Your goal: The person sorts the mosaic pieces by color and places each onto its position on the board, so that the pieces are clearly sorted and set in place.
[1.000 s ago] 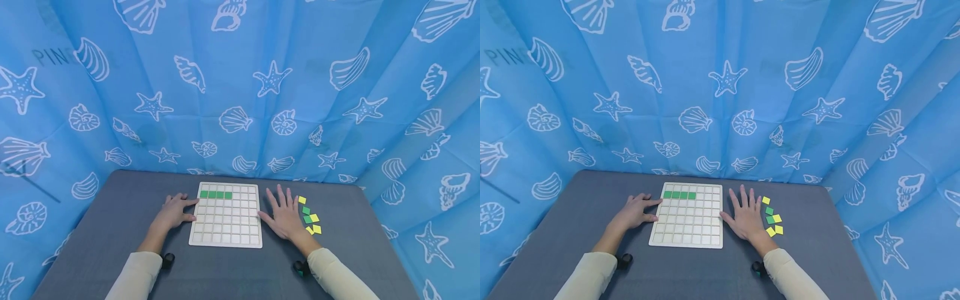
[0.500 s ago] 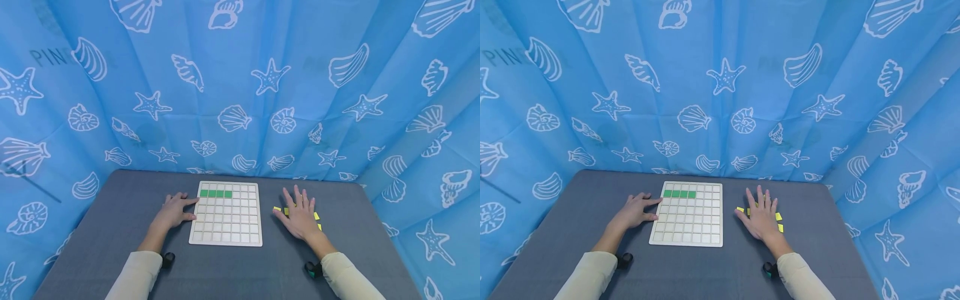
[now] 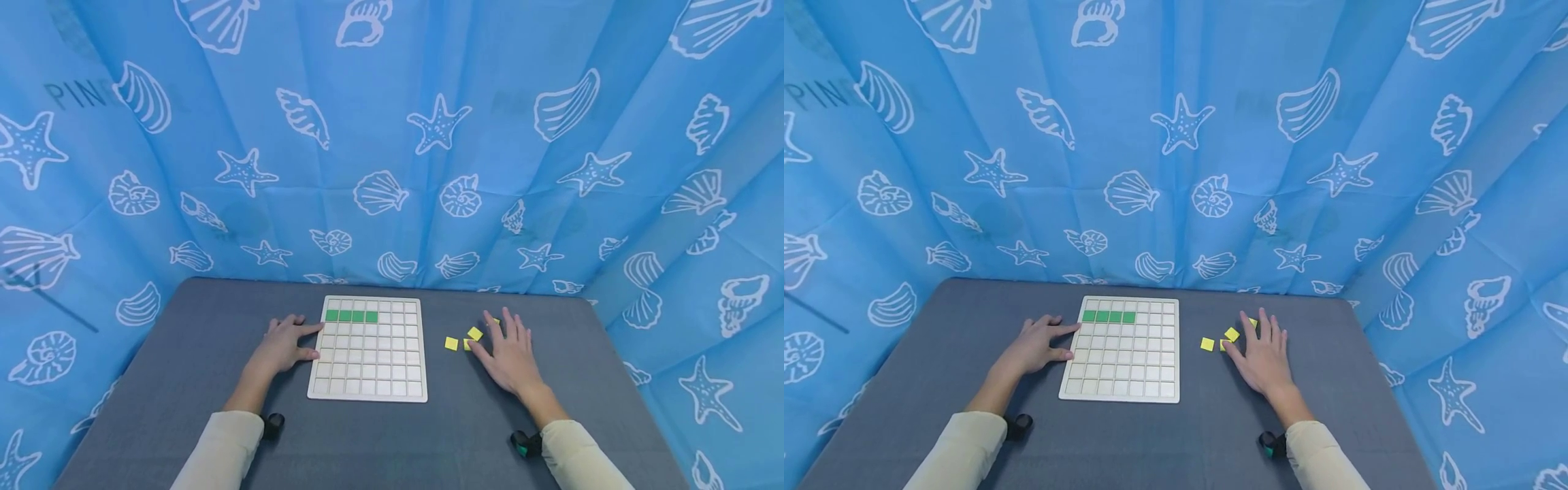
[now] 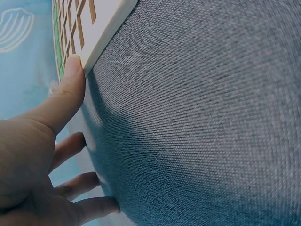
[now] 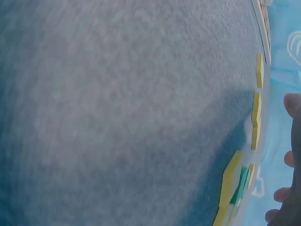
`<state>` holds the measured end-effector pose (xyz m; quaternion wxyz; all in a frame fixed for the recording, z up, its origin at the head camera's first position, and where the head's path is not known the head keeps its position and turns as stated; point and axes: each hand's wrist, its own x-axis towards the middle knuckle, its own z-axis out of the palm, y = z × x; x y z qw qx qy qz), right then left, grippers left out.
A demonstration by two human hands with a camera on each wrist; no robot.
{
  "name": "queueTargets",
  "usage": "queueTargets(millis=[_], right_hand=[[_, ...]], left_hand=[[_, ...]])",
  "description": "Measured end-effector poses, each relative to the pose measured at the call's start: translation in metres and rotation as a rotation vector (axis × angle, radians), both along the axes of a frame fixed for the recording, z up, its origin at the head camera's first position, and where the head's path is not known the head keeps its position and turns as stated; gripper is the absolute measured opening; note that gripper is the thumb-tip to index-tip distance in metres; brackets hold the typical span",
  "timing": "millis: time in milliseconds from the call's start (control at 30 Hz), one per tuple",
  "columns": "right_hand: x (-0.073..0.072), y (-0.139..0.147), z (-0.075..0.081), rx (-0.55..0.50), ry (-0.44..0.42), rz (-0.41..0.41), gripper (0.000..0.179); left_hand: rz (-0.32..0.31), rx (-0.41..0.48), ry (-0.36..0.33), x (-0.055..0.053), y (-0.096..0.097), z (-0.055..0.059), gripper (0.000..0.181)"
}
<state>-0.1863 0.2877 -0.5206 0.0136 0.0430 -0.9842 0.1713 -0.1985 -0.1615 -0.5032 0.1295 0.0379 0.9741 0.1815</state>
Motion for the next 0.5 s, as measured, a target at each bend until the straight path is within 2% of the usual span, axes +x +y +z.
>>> queueTargets(millis=[500], right_hand=[[0.002,0.022,-0.002,-0.098,0.009,-0.088,0.061]], left_hand=[[0.001,0.004,0.024,0.001,0.000,0.000,0.068]])
